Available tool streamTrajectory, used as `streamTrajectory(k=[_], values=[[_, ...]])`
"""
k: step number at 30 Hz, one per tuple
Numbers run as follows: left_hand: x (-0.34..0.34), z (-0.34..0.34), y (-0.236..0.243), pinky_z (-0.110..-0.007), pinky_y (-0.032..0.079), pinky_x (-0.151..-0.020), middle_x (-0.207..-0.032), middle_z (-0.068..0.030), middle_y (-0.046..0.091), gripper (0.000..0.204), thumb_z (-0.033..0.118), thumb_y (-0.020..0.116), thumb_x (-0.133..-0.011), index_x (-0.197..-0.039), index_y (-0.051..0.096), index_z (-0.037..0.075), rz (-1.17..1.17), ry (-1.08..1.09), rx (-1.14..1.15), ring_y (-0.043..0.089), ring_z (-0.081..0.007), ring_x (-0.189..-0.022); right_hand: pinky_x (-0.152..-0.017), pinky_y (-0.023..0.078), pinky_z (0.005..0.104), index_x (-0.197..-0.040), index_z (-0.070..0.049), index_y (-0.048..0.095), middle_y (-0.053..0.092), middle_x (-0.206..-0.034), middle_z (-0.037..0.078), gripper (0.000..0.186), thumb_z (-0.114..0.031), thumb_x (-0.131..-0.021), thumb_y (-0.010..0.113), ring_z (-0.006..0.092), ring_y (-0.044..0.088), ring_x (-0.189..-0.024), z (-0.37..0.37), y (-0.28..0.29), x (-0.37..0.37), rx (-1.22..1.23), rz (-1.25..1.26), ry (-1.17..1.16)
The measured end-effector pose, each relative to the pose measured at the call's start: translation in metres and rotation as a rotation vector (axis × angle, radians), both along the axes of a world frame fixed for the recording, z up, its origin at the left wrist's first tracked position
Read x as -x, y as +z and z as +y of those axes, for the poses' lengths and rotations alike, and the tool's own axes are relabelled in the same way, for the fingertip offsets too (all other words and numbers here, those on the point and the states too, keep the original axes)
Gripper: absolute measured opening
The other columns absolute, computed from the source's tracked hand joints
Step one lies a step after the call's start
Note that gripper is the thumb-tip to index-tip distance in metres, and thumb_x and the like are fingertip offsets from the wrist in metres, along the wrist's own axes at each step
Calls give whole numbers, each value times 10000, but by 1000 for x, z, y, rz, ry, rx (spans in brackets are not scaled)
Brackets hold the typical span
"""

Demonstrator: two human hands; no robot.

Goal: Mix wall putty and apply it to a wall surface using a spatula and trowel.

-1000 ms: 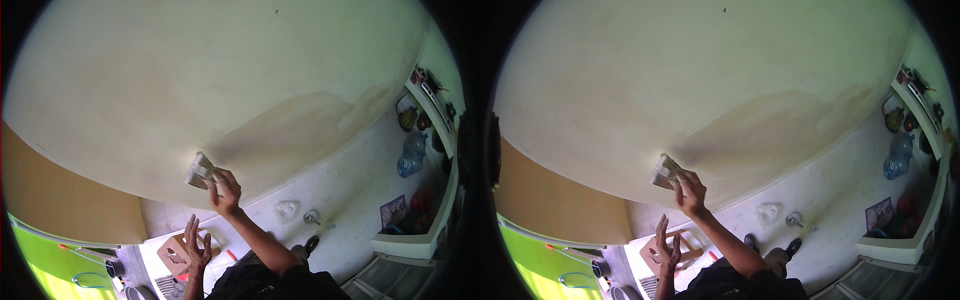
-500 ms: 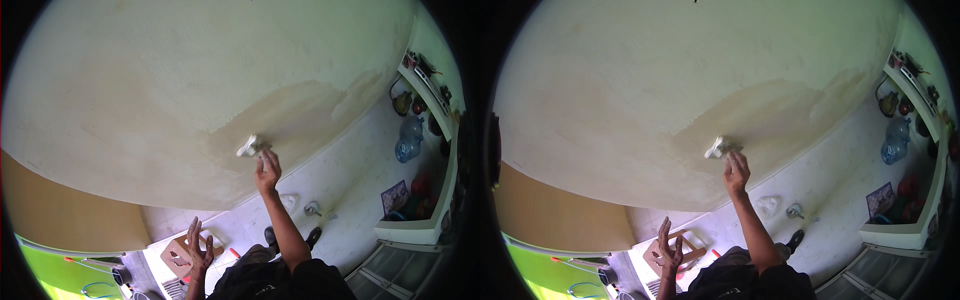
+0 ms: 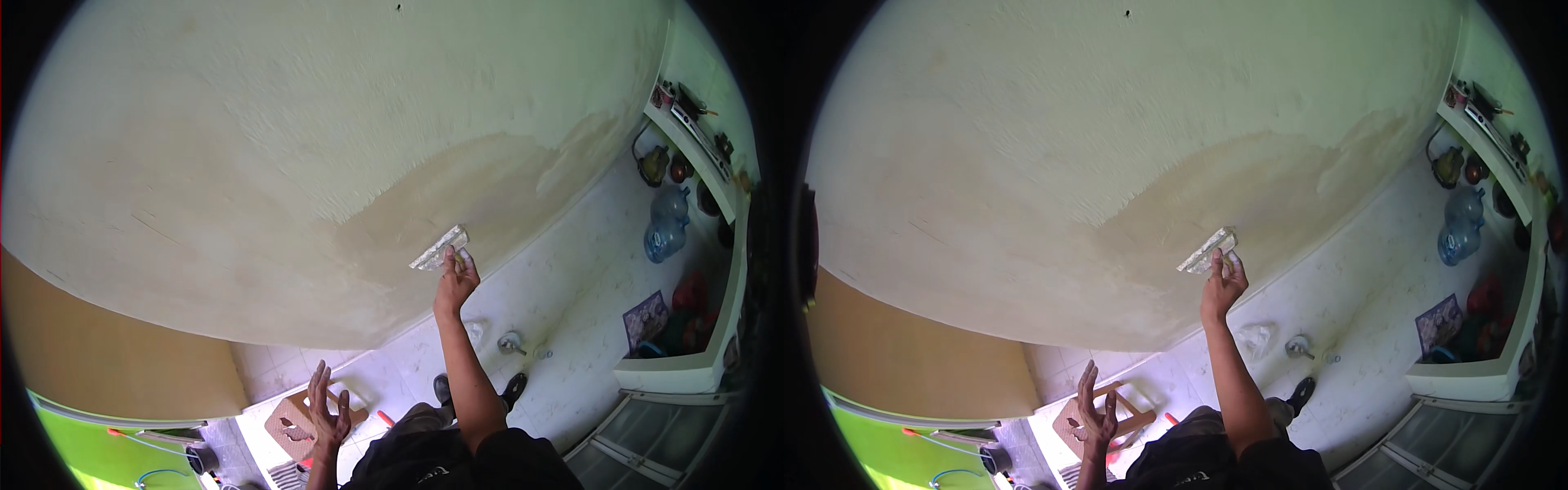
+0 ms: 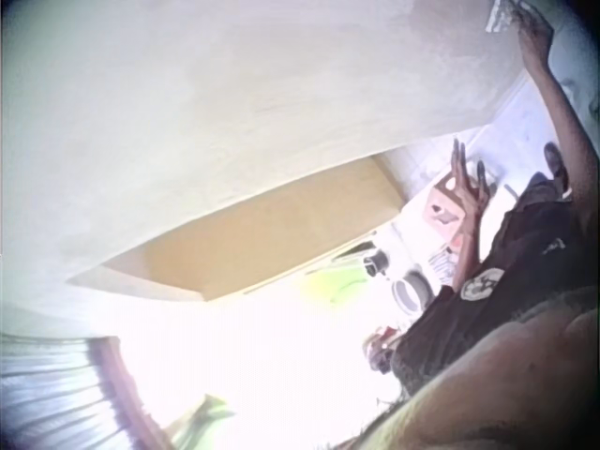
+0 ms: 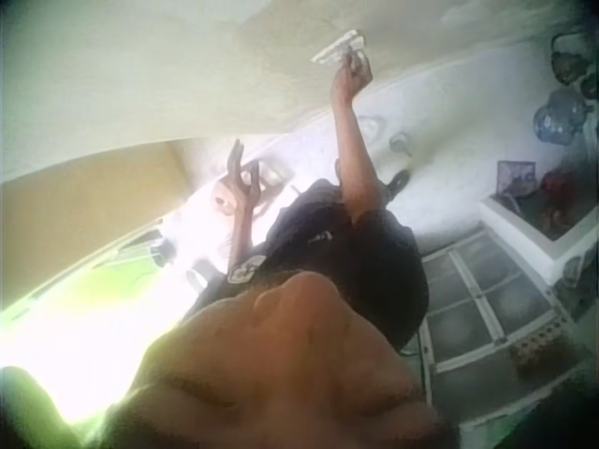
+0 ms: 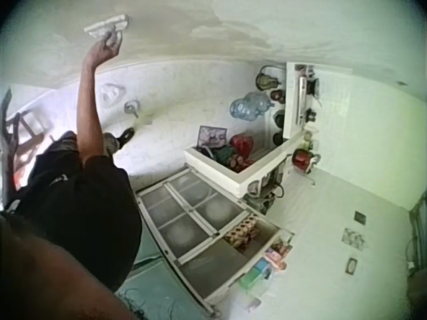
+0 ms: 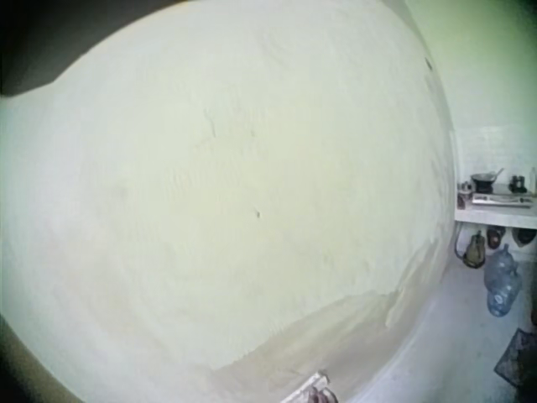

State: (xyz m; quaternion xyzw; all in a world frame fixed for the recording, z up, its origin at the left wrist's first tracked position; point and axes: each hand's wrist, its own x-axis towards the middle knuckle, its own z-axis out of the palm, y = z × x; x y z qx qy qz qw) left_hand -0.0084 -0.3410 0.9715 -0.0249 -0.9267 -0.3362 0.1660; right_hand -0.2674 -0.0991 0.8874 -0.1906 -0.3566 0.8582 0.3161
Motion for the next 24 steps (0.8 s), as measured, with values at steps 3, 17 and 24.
streamTrajectory(k=[3,17,24], values=[[-12,4,1,-543,385,-1193,-1571,-269,501,564,176,680,-985,-1502,531,8,17,25,-5,469,-444,-1461,-943,541,316,-1220,90,654,705,-1189,152,305,-108,-1009,748,184,674,-1063,-6,14,-5,-48,-38,96],[1,8,5,-550,385,-1187,-1542,-276,530,553,193,652,-1011,-1517,505,27,67,23,39,510,-462,-1425,-898,599,371,-1185,57,678,720,-1139,175,281,27,-917,755,289,717,-1035,-59,119,-78,-721,339,31],[5,18,-2,-550,392,-1175,-1534,-287,532,541,163,649,-1000,-1500,516,6,38,-38,51,517,-468,-1402,-965,576,461,-1259,1,699,712,-1208,205,356,56,-907,707,397,694,-1122,132,21,-1,-1256,79,-348]])
